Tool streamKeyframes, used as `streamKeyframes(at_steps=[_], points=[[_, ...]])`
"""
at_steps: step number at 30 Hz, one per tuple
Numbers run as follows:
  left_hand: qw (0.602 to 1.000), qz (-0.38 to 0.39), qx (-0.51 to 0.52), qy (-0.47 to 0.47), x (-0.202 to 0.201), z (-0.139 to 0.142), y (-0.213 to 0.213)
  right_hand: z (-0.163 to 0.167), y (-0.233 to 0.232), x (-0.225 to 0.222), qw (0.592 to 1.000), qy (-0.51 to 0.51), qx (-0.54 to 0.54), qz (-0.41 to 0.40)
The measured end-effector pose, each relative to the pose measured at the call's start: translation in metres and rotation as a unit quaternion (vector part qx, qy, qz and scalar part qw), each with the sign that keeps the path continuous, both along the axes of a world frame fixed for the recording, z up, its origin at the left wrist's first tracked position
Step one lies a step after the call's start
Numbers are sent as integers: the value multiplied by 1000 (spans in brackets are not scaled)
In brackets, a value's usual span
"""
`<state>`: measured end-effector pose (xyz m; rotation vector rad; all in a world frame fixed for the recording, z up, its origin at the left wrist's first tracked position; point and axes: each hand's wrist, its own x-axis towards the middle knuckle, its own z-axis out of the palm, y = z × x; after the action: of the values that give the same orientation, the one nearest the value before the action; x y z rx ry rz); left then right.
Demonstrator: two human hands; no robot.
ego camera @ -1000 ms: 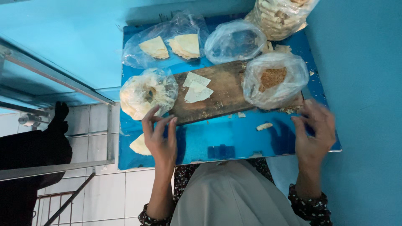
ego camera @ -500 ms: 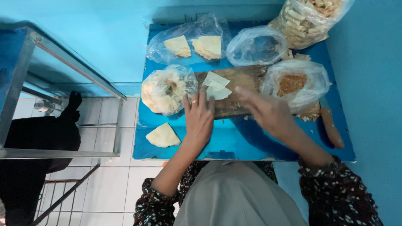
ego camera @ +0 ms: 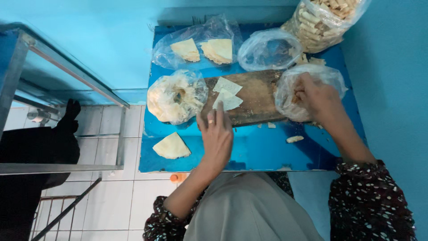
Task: The person cuts a round sheet of dough into wedge pieces with a knife on a small wooden board, then folds the dough pieces by hand into triangular pastries and sets the folded pieces aside on the table. Bags of dough pieces and filling are arranged around the work board.
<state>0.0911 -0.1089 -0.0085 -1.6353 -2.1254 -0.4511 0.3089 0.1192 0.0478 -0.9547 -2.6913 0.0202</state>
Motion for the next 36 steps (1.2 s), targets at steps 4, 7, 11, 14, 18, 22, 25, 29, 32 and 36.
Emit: streamKeyframes(at_steps=[4,7,11,14,18,22,25,29,32,36], points=[[997,-50,-1,-61,34,-8,2,1,-3,0,996,48,-46,67],[981,-138,39,-133,56,-7,-2,3,-8,-2,995,31,-85,51],[973,-157,87,-145,35,5,-10,0,-8,-6,994,-58,-88,-14],[968,-128,134,-168,-11,21,-16,5,-4,-7,995,-57,-83,-2],[991,-5,98,-95,-52,37,-11,32,4,-5,980,73,-184,-14],[997,36,24,-70,-60,36,7,48,-9,-26,945,156,-284,-37],[993,36,45,-101,-54,25,25,35,-32,-76,911,199,-353,72],[995,62,40,-68,-53,14,31,9,-66,-135,920,196,-315,129],[994,72,39,-66,-54,12,32,-3,-80,-145,951,191,-191,152],[995,69,44,-52,-52,16,31,-15,-79,-142,931,217,-50,290]])
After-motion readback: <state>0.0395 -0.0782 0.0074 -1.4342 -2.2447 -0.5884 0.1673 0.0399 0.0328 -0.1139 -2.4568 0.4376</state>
